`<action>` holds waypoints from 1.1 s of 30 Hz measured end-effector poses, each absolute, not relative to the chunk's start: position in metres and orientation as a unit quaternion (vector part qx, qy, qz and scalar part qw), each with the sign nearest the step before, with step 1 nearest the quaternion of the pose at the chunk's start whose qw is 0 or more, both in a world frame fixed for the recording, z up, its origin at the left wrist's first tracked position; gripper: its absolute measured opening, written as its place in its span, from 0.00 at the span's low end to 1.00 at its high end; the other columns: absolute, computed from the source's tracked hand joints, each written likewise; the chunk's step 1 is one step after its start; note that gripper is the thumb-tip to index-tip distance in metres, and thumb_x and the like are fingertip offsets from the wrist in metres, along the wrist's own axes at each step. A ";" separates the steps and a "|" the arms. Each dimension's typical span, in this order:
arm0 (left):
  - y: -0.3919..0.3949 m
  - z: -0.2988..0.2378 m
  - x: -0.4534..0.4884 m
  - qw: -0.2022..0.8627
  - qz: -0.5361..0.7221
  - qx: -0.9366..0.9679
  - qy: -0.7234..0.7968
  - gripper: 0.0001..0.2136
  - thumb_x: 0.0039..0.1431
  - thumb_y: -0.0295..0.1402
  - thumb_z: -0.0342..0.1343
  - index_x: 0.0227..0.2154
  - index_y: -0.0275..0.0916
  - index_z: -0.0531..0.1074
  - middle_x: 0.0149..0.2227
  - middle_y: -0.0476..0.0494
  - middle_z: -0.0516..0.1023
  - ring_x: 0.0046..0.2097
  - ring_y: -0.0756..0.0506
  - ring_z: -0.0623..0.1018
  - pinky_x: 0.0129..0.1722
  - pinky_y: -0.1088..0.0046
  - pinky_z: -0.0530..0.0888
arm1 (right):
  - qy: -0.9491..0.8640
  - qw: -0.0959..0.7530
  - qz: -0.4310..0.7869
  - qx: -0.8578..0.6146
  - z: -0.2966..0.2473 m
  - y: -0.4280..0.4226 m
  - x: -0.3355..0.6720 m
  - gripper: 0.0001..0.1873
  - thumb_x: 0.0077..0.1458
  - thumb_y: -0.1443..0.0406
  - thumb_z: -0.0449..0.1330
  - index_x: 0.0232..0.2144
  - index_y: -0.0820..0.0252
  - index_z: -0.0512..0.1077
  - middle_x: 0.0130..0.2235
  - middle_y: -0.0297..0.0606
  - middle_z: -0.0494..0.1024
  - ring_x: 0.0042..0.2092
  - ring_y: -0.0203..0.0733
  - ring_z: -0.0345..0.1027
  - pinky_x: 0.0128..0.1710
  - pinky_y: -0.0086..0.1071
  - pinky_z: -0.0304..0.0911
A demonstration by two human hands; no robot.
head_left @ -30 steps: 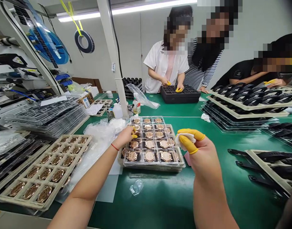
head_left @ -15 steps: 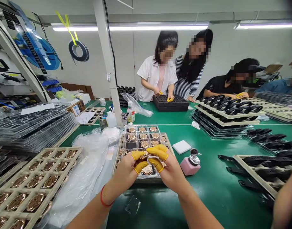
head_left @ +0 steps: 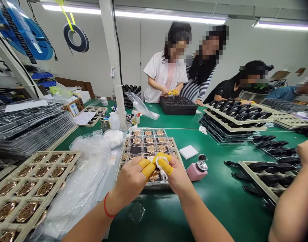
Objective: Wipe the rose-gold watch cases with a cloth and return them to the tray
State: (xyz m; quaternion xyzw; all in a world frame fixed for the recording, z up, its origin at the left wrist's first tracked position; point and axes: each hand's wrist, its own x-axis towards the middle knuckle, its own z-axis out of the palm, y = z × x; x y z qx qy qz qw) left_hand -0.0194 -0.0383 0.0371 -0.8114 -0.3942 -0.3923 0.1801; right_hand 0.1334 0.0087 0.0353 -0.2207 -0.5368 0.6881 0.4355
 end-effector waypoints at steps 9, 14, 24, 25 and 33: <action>-0.045 0.037 -0.015 0.116 -0.437 -0.797 -0.400 0.13 0.61 0.27 0.51 0.21 0.37 0.65 0.20 0.48 0.67 0.24 0.49 0.62 0.23 0.73 0.60 | -0.772 0.472 0.340 -0.254 0.042 -0.012 0.144 0.06 0.57 0.63 0.59 0.32 0.53 0.76 0.34 0.36 0.72 0.38 0.42 0.62 0.41 0.38 0.57; -0.035 0.026 -0.009 0.207 -0.368 -0.819 -0.387 0.13 0.61 0.23 0.47 0.20 0.36 0.67 0.21 0.46 0.68 0.26 0.47 0.65 0.24 0.70 0.61 | -0.690 0.467 0.411 -0.368 0.031 0.002 0.128 0.11 0.57 0.58 0.57 0.30 0.59 0.74 0.30 0.37 0.73 0.35 0.42 0.64 0.37 0.37 0.60; -0.045 0.040 -0.021 -0.076 -0.380 -0.805 -0.450 0.09 0.66 0.32 0.45 0.43 0.39 0.68 0.36 0.42 0.76 0.36 0.45 0.75 0.35 0.70 0.75 | -0.658 0.467 0.539 -0.242 0.046 0.023 0.172 0.10 0.51 0.55 0.63 0.29 0.55 0.77 0.34 0.37 0.75 0.37 0.42 0.68 0.40 0.36 0.64; -0.045 0.038 -0.023 -0.077 -0.387 -0.798 -0.455 0.09 0.65 0.33 0.46 0.43 0.39 0.68 0.36 0.42 0.76 0.35 0.45 0.76 0.34 0.70 0.75 | -0.679 0.453 0.522 -0.248 0.047 0.018 0.170 0.09 0.51 0.56 0.64 0.29 0.54 0.77 0.35 0.37 0.75 0.39 0.43 0.68 0.41 0.37 0.65; -0.043 0.027 -0.024 -0.269 -0.492 -0.714 -0.419 0.16 0.65 0.43 0.45 0.49 0.39 0.64 0.38 0.40 0.74 0.36 0.46 0.76 0.35 0.70 0.76 | -0.677 0.334 0.602 -0.260 0.048 0.004 0.144 0.11 0.49 0.59 0.66 0.34 0.57 0.76 0.34 0.36 0.76 0.37 0.40 0.69 0.38 0.33 0.66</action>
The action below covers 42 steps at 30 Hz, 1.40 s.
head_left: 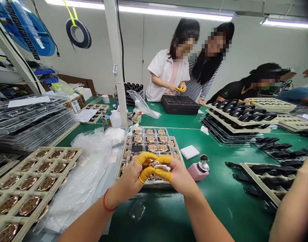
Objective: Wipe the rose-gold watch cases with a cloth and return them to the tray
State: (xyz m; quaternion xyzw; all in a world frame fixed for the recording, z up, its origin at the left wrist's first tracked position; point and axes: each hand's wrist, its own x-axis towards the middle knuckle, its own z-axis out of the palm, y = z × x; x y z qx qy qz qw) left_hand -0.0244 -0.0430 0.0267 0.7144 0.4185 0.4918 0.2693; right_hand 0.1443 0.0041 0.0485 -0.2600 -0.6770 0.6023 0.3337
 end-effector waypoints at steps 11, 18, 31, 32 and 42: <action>-0.030 0.003 -0.003 -0.016 0.604 0.711 0.361 0.17 0.62 0.24 0.52 0.51 0.46 0.69 0.44 0.43 0.75 0.45 0.46 0.76 0.43 0.69 0.76 | -0.473 0.489 0.688 -0.253 0.039 -0.001 0.124 0.14 0.46 0.52 0.66 0.31 0.54 0.75 0.32 0.34 0.77 0.35 0.41 0.69 0.34 0.31 0.65; -0.035 0.024 -0.023 0.052 0.480 0.745 0.459 0.11 0.63 0.32 0.52 0.47 0.40 0.71 0.38 0.43 0.80 0.38 0.45 0.78 0.37 0.71 0.76 | -0.508 0.522 0.609 -0.314 0.033 0.009 0.137 0.12 0.51 0.55 0.64 0.36 0.54 0.75 0.37 0.36 0.77 0.39 0.41 0.69 0.42 0.34 0.64; -0.051 0.040 -0.007 0.335 0.461 0.704 0.425 0.10 0.61 0.40 0.54 0.32 0.37 0.70 0.26 0.50 0.70 0.27 0.51 0.66 0.26 0.76 0.65 | -0.716 0.453 0.439 -0.299 0.047 -0.012 0.151 0.09 0.58 0.61 0.58 0.42 0.49 0.75 0.41 0.39 0.75 0.43 0.44 0.69 0.46 0.40 0.64; -0.050 0.039 -0.006 0.275 0.469 0.721 0.430 0.10 0.62 0.39 0.53 0.30 0.37 0.70 0.25 0.49 0.69 0.27 0.51 0.66 0.26 0.76 0.65 | -0.709 0.464 0.443 -0.292 0.046 -0.011 0.151 0.08 0.58 0.60 0.59 0.38 0.50 0.76 0.39 0.39 0.76 0.42 0.44 0.69 0.45 0.39 0.64; -0.042 0.045 -0.030 -0.211 0.415 0.802 0.374 0.10 0.65 0.25 0.46 0.38 0.36 0.73 0.32 0.43 0.77 0.36 0.46 0.74 0.33 0.70 0.72 | -0.580 0.468 0.629 -0.223 0.038 -0.002 0.136 0.09 0.45 0.56 0.68 0.26 0.53 0.78 0.28 0.34 0.72 0.31 0.38 0.65 0.34 0.33 0.65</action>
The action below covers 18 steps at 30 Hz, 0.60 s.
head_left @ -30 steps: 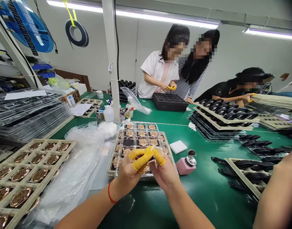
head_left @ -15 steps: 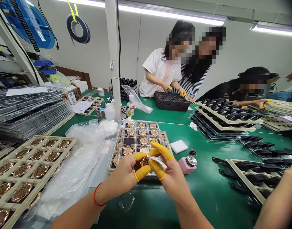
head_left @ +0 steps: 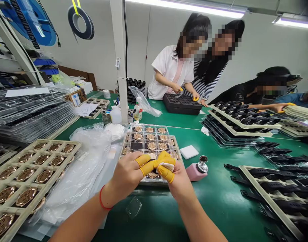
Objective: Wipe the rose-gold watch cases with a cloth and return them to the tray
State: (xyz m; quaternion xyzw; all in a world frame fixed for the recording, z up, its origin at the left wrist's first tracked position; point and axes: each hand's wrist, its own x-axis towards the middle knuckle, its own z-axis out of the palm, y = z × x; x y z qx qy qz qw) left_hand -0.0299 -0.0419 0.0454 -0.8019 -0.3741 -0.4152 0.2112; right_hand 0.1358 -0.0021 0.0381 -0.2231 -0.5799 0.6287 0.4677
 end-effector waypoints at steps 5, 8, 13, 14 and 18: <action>-0.043 0.052 -0.039 0.225 -0.391 -0.833 -0.321 0.09 0.65 0.26 0.47 0.38 0.37 0.73 0.33 0.43 0.79 0.36 0.46 0.75 0.35 0.70 0.72 | -0.618 0.423 0.623 -0.227 0.044 -0.009 0.140 0.09 0.45 0.57 0.68 0.29 0.53 0.77 0.30 0.33 0.71 0.33 0.39 0.64 0.35 0.33 0.64; -0.044 0.052 -0.043 0.187 -0.354 -0.860 -0.316 0.09 0.65 0.27 0.47 0.37 0.38 0.73 0.33 0.44 0.78 0.36 0.46 0.74 0.36 0.68 0.71 | -0.670 0.382 0.591 -0.236 0.046 -0.013 0.143 0.09 0.43 0.60 0.70 0.28 0.53 0.75 0.30 0.33 0.71 0.34 0.39 0.64 0.36 0.34 0.63; -0.041 0.051 -0.044 0.149 -0.298 -0.884 -0.327 0.12 0.65 0.27 0.46 0.27 0.37 0.71 0.25 0.45 0.72 0.31 0.47 0.69 0.32 0.70 0.67 | -0.733 0.374 0.516 -0.238 0.044 -0.014 0.145 0.06 0.43 0.65 0.70 0.25 0.53 0.76 0.34 0.35 0.71 0.36 0.40 0.64 0.38 0.34 0.63; -0.040 0.050 -0.044 0.140 -0.305 -0.887 -0.316 0.12 0.65 0.28 0.46 0.28 0.37 0.71 0.25 0.46 0.72 0.31 0.47 0.69 0.31 0.70 0.66 | -0.721 0.362 0.548 -0.222 0.044 -0.012 0.146 0.05 0.44 0.64 0.70 0.25 0.53 0.77 0.33 0.35 0.71 0.35 0.39 0.65 0.37 0.34 0.64; -0.039 0.047 -0.038 0.072 -0.374 -0.868 -0.318 0.15 0.67 0.37 0.42 0.32 0.36 0.71 0.29 0.43 0.73 0.32 0.46 0.69 0.33 0.69 0.67 | -0.686 0.374 0.592 -0.197 0.044 -0.006 0.156 0.05 0.47 0.65 0.68 0.30 0.50 0.78 0.32 0.34 0.74 0.36 0.40 0.68 0.37 0.33 0.66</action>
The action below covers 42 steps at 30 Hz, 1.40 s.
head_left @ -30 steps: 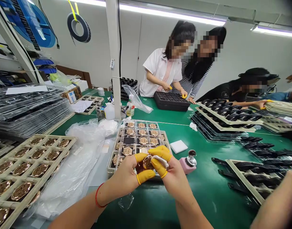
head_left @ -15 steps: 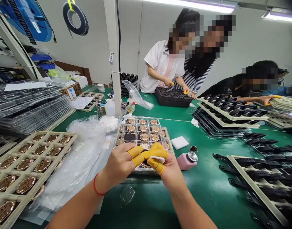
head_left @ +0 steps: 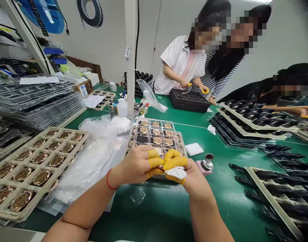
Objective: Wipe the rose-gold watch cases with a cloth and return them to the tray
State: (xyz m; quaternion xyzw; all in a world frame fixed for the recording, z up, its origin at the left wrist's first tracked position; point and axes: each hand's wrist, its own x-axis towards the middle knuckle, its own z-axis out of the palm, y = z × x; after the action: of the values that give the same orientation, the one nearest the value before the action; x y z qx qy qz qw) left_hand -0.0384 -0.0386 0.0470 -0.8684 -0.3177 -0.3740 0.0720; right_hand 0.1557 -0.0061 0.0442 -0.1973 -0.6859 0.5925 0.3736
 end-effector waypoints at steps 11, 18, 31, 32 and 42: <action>-0.045 0.033 -0.017 -0.300 -0.525 -0.709 -0.362 0.12 0.64 0.42 0.50 0.39 0.37 0.69 0.35 0.44 0.76 0.36 0.48 0.76 0.35 0.75 0.72 | -0.623 0.491 0.573 -0.205 0.039 -0.008 0.146 0.05 0.48 0.62 0.67 0.32 0.50 0.77 0.33 0.35 0.75 0.36 0.41 0.69 0.37 0.33 0.64; -0.046 0.040 -0.025 0.033 -0.427 -0.830 -0.357 0.14 0.67 0.37 0.45 0.32 0.36 0.72 0.26 0.45 0.74 0.28 0.48 0.70 0.27 0.73 0.66 | -0.535 0.393 0.719 -0.206 0.041 -0.005 0.135 0.15 0.45 0.53 0.67 0.27 0.57 0.74 0.28 0.36 0.75 0.35 0.44 0.69 0.34 0.34 0.65; -0.053 0.050 -0.027 -0.510 -0.428 -0.615 -0.423 0.15 0.61 0.46 0.51 0.40 0.39 0.65 0.30 0.50 0.67 0.29 0.52 0.67 0.27 0.77 0.69 | -0.644 0.436 0.519 -0.355 0.052 -0.011 0.176 0.15 0.55 0.55 0.61 0.45 0.48 0.71 0.25 0.31 0.70 0.27 0.37 0.63 0.30 0.31 0.65; -0.052 0.049 -0.025 -0.542 -0.432 -0.588 -0.417 0.16 0.59 0.46 0.53 0.40 0.39 0.65 0.31 0.50 0.67 0.28 0.52 0.67 0.25 0.79 0.69 | -0.624 0.422 0.554 -0.354 0.055 -0.008 0.175 0.14 0.54 0.56 0.62 0.42 0.49 0.70 0.23 0.29 0.69 0.24 0.36 0.61 0.25 0.29 0.63; -0.047 0.043 -0.020 -0.544 -0.456 -0.584 -0.393 0.15 0.55 0.43 0.59 0.37 0.36 0.72 0.32 0.48 0.69 0.31 0.52 0.67 0.28 0.80 0.67 | -0.684 0.357 0.563 -0.297 0.055 -0.002 0.163 0.09 0.50 0.63 0.66 0.35 0.54 0.71 0.34 0.33 0.71 0.36 0.37 0.67 0.36 0.30 0.64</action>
State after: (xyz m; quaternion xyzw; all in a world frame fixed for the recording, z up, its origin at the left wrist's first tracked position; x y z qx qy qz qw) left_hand -0.0196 -0.0475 0.0428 -0.5840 -0.3934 -0.4563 -0.5440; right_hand 0.1625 -0.0022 0.0545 -0.2967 -0.6842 0.5625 0.3568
